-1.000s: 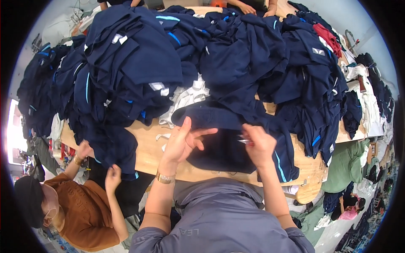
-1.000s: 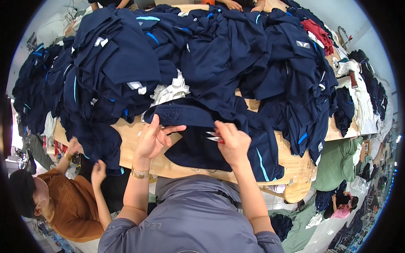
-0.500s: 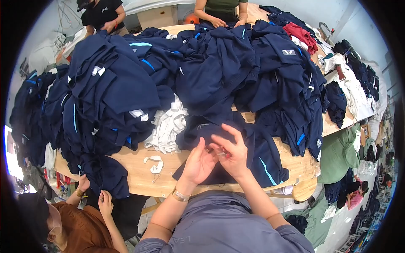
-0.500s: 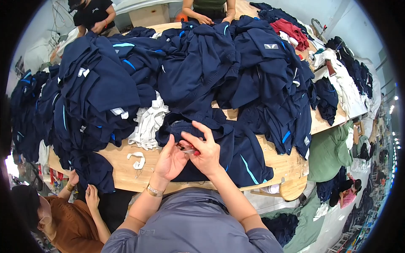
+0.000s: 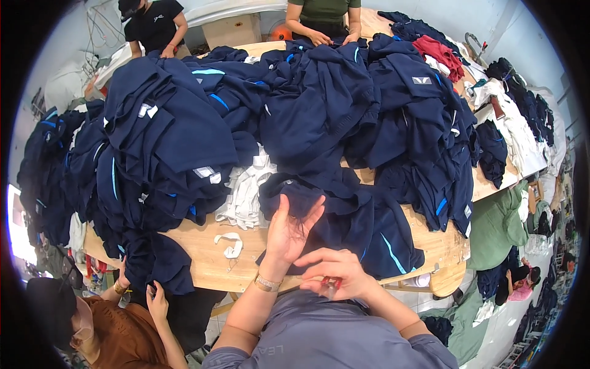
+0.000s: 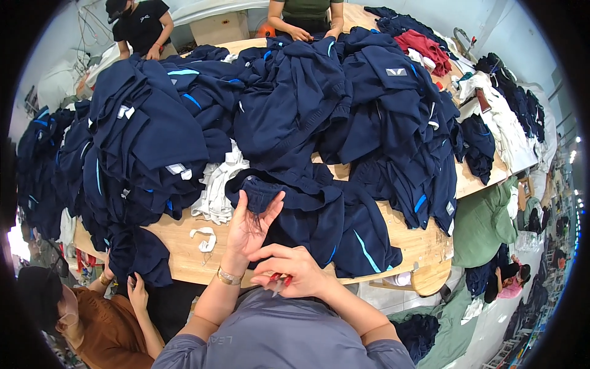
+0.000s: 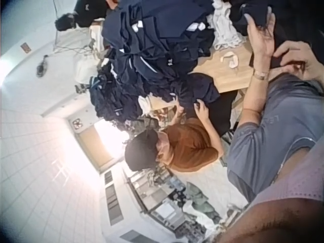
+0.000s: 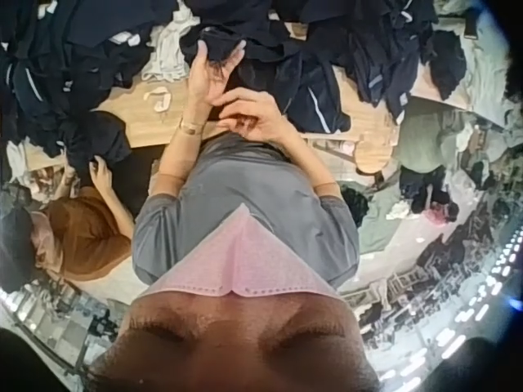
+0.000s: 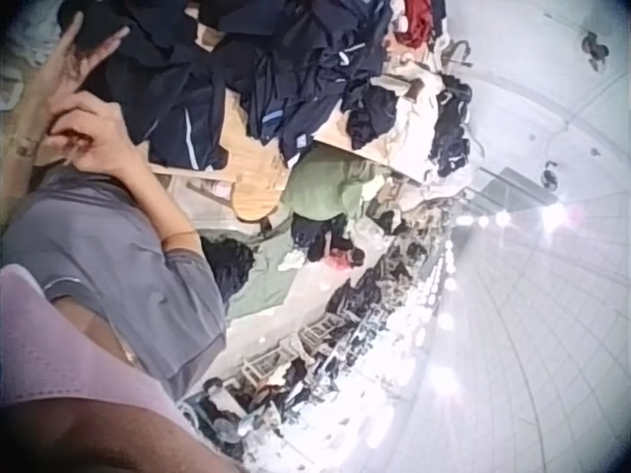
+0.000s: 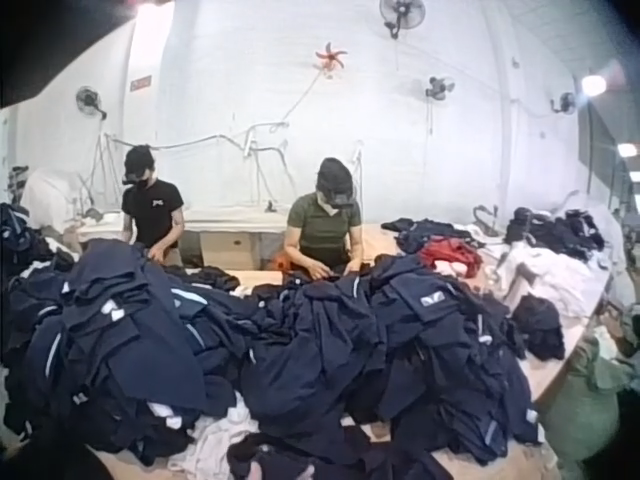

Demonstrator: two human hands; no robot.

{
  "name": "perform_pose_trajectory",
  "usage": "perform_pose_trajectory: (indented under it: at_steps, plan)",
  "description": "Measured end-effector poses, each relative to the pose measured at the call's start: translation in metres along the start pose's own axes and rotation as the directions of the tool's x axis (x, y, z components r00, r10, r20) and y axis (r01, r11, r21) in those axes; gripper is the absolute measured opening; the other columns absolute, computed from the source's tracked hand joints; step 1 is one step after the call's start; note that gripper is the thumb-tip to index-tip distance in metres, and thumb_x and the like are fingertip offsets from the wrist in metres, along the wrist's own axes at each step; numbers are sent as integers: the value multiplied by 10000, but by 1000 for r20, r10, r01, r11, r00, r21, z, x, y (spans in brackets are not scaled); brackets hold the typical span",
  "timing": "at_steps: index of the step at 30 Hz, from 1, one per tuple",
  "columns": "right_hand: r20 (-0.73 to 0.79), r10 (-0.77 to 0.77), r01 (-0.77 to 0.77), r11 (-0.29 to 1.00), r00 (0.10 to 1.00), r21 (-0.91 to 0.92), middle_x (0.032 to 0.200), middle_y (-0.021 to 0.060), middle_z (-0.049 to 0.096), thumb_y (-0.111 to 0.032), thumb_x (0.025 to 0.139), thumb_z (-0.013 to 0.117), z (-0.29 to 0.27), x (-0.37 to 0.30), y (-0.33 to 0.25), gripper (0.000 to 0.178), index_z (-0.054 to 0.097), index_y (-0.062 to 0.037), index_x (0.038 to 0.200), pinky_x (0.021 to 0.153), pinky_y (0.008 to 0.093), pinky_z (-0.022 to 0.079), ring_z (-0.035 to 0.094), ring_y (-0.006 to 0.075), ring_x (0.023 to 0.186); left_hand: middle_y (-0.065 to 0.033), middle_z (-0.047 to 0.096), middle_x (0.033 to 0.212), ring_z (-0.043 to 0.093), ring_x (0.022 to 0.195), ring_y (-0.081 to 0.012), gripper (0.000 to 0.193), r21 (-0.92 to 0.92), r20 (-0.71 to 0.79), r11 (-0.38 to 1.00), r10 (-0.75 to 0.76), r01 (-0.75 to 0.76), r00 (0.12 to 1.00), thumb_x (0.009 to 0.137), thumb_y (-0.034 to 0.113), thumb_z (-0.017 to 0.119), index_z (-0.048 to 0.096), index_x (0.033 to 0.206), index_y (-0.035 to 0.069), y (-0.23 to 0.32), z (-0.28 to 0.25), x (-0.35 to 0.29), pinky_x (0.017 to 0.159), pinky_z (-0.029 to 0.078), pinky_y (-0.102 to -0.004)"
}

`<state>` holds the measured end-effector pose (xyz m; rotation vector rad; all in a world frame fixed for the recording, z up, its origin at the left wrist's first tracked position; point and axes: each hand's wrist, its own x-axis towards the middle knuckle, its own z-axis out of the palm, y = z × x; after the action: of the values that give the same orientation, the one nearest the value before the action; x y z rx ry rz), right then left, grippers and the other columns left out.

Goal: Trimming excess threads from navy blue garments using small snips.

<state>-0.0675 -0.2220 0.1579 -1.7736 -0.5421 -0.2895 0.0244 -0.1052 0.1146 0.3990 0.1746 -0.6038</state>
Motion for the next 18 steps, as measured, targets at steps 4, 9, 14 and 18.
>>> perform_pose_trajectory:
  at_steps: [4, 9, 14, 18]
  plan:
    - [-326, 77, -143, 972, 942, -184, 743, 41, 616, 22, 703, 700, -5, 9, 15, 181, 638, -32, 864, 485, 227, 419, 529, 119, 540, -140, 600, 1054, 532, 1107, -303, 400, 99, 16, 995, 9, -10, 1000, 941, 348, 435, 558, 1018, -25, -2, 10, -6, 913, 472, -362]
    - [-287, 3, -133, 892, 958, -433, 755, 44, 607, 17, 670, 639, -19, 19, 42, 377, 631, -120, 1021, 527, 282, 493, 606, 207, 642, -86, 621, 977, 594, 907, -192, 333, 202, 149, 979, -4, -26, 989, 934, 358, 461, 580, 1030, 62, -18, -16, -3, 795, 489, -316]
    - [-300, -5, -57, 979, 954, -198, 777, 50, 605, 67, 652, 612, -12, 21, 54, 328, 620, -72, 949, 590, 256, 506, 635, 187, 716, -39, 603, 976, 555, 917, -128, 301, 370, 88, 929, -18, -16, 996, 922, 342, 500, 590, 991, 64, -3, -4, -14, 842, 436, -278]
    - [-393, -5, -24, 997, 920, -68, 799, 80, 611, 12, 749, 598, -4, 18, 53, 144, 591, -27, 888, 574, 288, 470, 614, 215, 696, -49, 596, 998, 554, 939, -110, 306, 310, 145, 950, -70, 22, 987, 915, 337, 514, 587, 992, 50, -1, -23, 2, 836, 441, -235]
